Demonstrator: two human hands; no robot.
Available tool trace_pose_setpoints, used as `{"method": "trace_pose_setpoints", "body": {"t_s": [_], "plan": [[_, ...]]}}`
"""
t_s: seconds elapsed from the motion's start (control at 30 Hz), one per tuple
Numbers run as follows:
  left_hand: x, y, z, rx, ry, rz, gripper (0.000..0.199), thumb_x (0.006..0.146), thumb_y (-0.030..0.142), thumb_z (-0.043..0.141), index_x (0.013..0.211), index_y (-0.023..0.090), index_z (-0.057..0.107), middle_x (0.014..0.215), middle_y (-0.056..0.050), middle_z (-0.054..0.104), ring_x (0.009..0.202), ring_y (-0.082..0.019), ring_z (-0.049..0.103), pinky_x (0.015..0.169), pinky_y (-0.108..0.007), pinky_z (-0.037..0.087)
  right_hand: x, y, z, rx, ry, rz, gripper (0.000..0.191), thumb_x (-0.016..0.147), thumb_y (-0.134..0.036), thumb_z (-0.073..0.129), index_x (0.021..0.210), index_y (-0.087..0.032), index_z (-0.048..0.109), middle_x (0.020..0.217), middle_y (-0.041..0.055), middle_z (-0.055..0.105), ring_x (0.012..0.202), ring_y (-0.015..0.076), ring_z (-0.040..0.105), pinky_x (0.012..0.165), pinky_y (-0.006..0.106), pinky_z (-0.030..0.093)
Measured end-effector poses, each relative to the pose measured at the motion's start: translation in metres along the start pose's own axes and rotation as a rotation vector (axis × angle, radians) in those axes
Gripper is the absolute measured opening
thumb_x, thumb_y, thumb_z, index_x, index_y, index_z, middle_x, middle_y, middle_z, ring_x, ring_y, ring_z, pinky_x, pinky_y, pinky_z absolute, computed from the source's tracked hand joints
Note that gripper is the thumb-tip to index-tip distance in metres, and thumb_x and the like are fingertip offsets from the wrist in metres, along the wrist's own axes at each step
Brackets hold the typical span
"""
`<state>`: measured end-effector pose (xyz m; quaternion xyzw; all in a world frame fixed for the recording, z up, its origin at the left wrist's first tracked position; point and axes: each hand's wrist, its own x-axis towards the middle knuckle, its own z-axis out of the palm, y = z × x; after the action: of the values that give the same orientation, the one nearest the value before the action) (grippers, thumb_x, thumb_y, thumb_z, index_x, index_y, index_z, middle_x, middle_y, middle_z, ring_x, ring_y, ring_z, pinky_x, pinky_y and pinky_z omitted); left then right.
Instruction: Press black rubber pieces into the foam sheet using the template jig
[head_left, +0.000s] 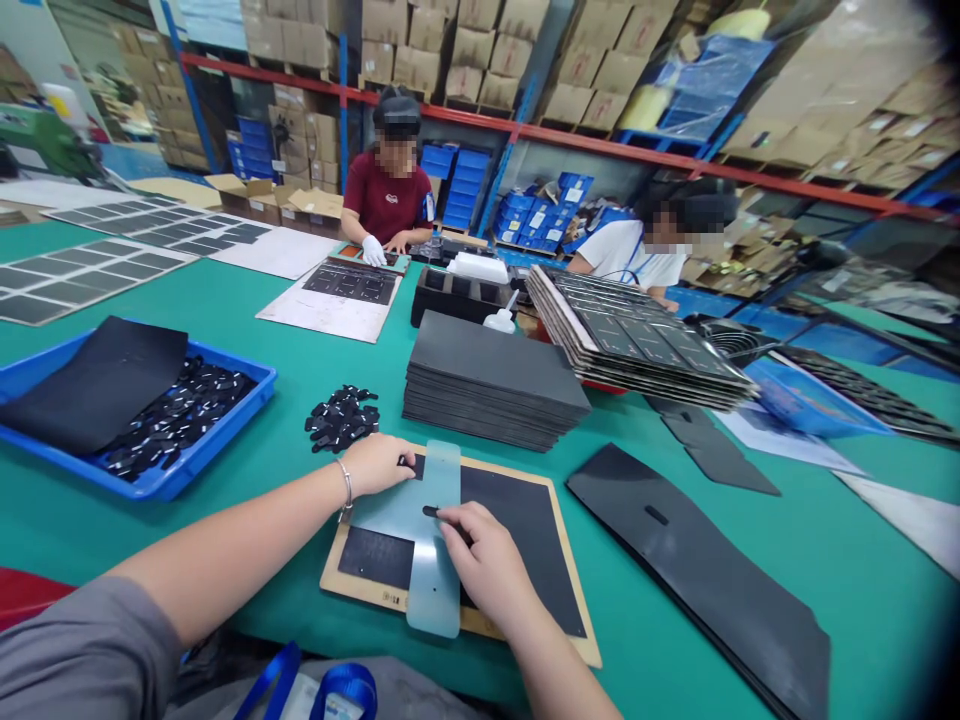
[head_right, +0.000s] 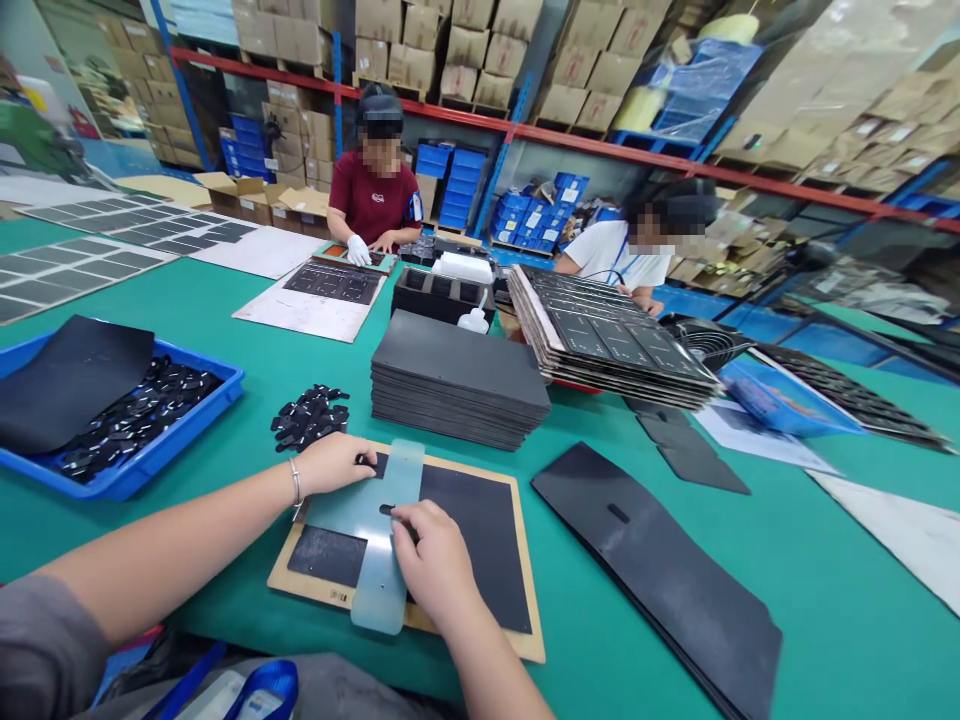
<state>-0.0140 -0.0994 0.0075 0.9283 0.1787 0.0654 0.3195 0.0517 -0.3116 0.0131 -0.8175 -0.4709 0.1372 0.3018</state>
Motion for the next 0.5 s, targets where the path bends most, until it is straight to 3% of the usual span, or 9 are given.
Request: {"method": "trace_pose_setpoints", "body": {"t_s": [0.3, 0.5], "plan": [[0.018, 0.000, 0.009, 0.018, -0.095, 0.030, 0.011, 0.065, 0.022, 0.064, 0.054, 0.020, 0.066, 0.060, -0.005, 0.064, 0.057, -0.018, 0.054, 0.057, -0.027, 0.034, 0.002, 0.000, -0.002, 0.004, -0.025, 0.013, 0.026, 0.087, -0.029, 0.042, 0.099, -0.021, 0.063, 0.091, 0.0057, 0.058, 0.086, 0.0202, 0.055, 0.077, 0.034, 0.044], [0.013, -0.011, -0.023, -0.050, 0.028, -0.028, 0.016, 0.073, 0.027, 0.058, 0.064, 0.016, 0.065, 0.069, -0.007, 0.065, 0.064, -0.018, 0.055, 0.059, -0.025, 0.035, 0.004, 0.002, -0.005, 0.068, -0.010, 0.035, 0.024, 0.088, -0.030, 0.043, 0.097, -0.022, 0.063, 0.092, 0.0052, 0.059, 0.087, 0.0198, 0.056, 0.080, 0.034, 0.044]]}}
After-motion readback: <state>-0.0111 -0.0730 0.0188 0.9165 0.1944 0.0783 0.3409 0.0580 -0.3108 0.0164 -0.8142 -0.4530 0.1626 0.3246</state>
